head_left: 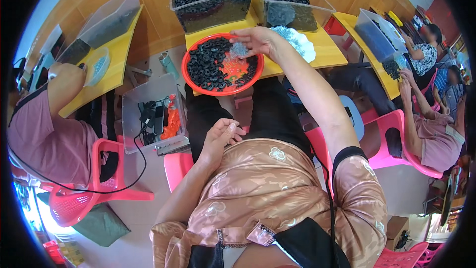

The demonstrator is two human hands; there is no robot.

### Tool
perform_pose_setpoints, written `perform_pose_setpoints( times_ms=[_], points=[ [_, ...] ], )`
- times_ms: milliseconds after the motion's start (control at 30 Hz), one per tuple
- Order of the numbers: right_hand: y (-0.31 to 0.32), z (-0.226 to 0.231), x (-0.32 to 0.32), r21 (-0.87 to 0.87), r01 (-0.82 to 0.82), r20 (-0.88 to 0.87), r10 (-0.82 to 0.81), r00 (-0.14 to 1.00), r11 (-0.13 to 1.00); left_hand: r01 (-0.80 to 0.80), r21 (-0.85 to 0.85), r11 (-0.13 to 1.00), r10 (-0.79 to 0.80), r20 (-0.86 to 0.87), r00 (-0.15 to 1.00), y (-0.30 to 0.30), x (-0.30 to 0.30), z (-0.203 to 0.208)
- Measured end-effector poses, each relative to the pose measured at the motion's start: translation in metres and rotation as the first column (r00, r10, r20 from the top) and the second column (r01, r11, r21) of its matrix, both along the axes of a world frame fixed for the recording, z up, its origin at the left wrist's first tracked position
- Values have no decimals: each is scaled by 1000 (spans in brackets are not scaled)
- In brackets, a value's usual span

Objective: The person assembles components by picking up black rings from a tray and inserting small pieces into them by hand.

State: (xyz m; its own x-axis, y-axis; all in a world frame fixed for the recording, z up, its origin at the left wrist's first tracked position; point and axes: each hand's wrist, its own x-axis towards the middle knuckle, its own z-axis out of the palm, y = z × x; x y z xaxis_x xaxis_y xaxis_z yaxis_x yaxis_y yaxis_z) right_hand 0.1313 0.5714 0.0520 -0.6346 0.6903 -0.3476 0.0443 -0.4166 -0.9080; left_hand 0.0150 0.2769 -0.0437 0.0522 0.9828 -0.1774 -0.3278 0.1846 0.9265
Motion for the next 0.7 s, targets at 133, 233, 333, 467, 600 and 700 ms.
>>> perform_pose_setpoints(
  times_ms=[133,233,333,467,600,700],
  points=[
    [-4,0,-1,130,27,-33,-23,999,991,12,14,1000,-12,6,1000,0,0,0],
    [-6,3,1,181,23,-84,-8,996,983,18,19,1000,-18,11,1000,1,0,0],
    [-12,8,6,250,5,-37,5,999,968,24,23,999,-24,11,1000,1,0,1],
    [-19,6,6,285,2,61,-20,998,958,24,21,1000,-24,8,1000,0,0,1],
    [-20,-15,-3,564,-64,219,-75,973,824,25,16,1000,-25,14,1000,0,0,2],
    [-18,-34,-11,714,-169,347,-134,928,679,19,6,1000,-19,-5,1000,0,0,2]
  ],
)
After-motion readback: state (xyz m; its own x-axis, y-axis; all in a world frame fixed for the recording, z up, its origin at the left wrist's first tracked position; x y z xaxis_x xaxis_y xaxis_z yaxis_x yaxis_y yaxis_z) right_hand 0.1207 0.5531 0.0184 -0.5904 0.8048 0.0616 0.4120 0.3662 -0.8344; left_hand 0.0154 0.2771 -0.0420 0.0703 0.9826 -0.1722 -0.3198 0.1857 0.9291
